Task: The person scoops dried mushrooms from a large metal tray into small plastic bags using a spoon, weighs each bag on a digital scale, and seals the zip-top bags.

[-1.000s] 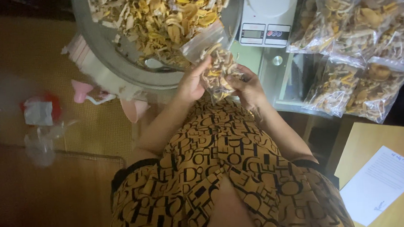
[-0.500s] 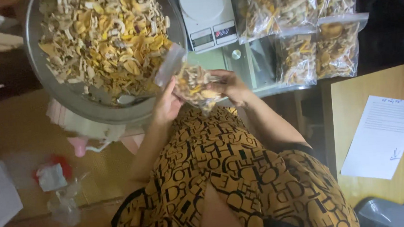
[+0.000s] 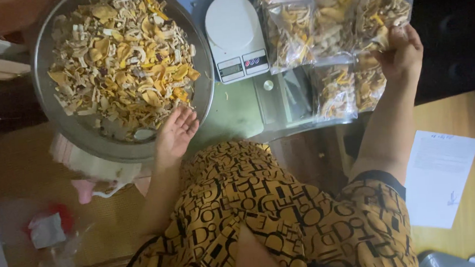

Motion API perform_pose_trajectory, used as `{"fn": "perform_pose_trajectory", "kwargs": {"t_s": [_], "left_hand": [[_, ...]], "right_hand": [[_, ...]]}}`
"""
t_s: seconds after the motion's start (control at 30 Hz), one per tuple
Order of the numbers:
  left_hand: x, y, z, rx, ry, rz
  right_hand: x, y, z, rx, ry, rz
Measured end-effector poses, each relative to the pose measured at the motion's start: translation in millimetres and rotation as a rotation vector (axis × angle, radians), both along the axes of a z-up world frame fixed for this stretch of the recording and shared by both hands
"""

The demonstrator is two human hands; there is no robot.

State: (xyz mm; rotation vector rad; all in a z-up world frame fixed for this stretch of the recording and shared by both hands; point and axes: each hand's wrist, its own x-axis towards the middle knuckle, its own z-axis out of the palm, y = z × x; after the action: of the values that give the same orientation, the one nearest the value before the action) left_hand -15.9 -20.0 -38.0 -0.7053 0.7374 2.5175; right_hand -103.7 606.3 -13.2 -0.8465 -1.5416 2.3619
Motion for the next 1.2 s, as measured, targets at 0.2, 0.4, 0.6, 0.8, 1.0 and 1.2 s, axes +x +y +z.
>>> {"fn": "perform_pose_trajectory", "kwargs": {"t_s": [0.2,0.4,0.6,0.8,1.0,1.2], "left_hand": [[1,-4,-2,-0.027,-0.022,-0.014],[6,-9,-13,-0.07,-0.022,-0.003],[13,-20,-20,-0.017,0.065,0.023],[28,-50,-29,-0.151,-0.02,0.082],[58,-97,-11,-0.354,-0.125,0.381],[121,-168,-66,-0.88,-0.211,0.504]], "right_hand": [[-46,13,-21,0.466,-0.286,-0.052],[-63,12,-21,0.957,-0.537,-0.047],[-56,67,-71,1.86,-0.207,-0.098],[-33,-51,12,1.802,0.234,0.109],[-2,-207,-16,1.436,0.095,0.553],[64,-416,-27,1.035,0.273,0.967]]}}
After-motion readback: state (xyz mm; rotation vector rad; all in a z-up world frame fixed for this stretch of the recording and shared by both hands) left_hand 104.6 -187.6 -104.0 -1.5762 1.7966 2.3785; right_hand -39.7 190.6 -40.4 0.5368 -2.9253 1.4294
